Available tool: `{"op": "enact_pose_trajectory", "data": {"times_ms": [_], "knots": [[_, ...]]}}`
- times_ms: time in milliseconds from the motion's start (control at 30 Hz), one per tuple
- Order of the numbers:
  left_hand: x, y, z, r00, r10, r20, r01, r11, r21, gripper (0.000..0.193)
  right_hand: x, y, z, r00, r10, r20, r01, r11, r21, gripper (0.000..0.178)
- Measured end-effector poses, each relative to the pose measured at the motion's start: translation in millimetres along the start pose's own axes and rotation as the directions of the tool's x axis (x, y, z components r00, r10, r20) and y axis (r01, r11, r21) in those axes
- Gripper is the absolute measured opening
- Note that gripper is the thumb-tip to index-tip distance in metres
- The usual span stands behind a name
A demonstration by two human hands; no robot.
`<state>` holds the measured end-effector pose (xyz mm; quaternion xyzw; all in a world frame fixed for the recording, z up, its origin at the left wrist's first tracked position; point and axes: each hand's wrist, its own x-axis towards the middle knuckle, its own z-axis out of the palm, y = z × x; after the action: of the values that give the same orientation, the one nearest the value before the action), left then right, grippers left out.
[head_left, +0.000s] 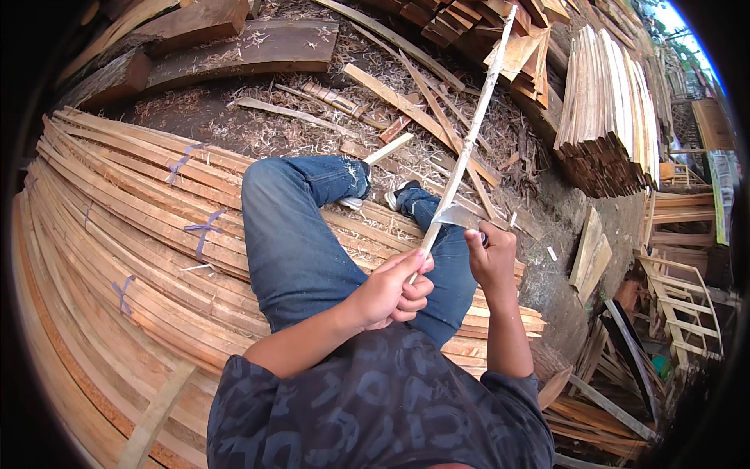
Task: The person sits cross-legged on the ground and uses a curved knife to shave thin strips of wood from a long wooden stick. They hold the stick with their left hand and pull the knife along its length with their right hand, creating wood shavings.
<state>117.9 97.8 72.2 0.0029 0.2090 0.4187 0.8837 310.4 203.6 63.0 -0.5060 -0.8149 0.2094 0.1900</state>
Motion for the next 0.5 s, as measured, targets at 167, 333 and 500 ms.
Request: {"op": "enact_pose_trajectory", "data": {"times_ms": [167,333,500], "knots": [[1,0,2,0.999,-0.051,0.009,0.051,0.996,0.071,0.032,-2,-12,-11,0.996,-0.077,0.041,0.082,0.989,-0.121,0.056],[4,-4,6,0.998,-0.009,-0.068,0.019,0.989,0.149,0.030,15,7,-11,0.985,-0.173,-0.009,0.164,0.948,-0.273,0.062],[-6,-6,11,0.998,-0.005,-0.059,0.013,0.993,0.119,0.029,45,18,-7,0.988,0.049,-0.147,-0.066,0.992,-0.110,0.066]]}}
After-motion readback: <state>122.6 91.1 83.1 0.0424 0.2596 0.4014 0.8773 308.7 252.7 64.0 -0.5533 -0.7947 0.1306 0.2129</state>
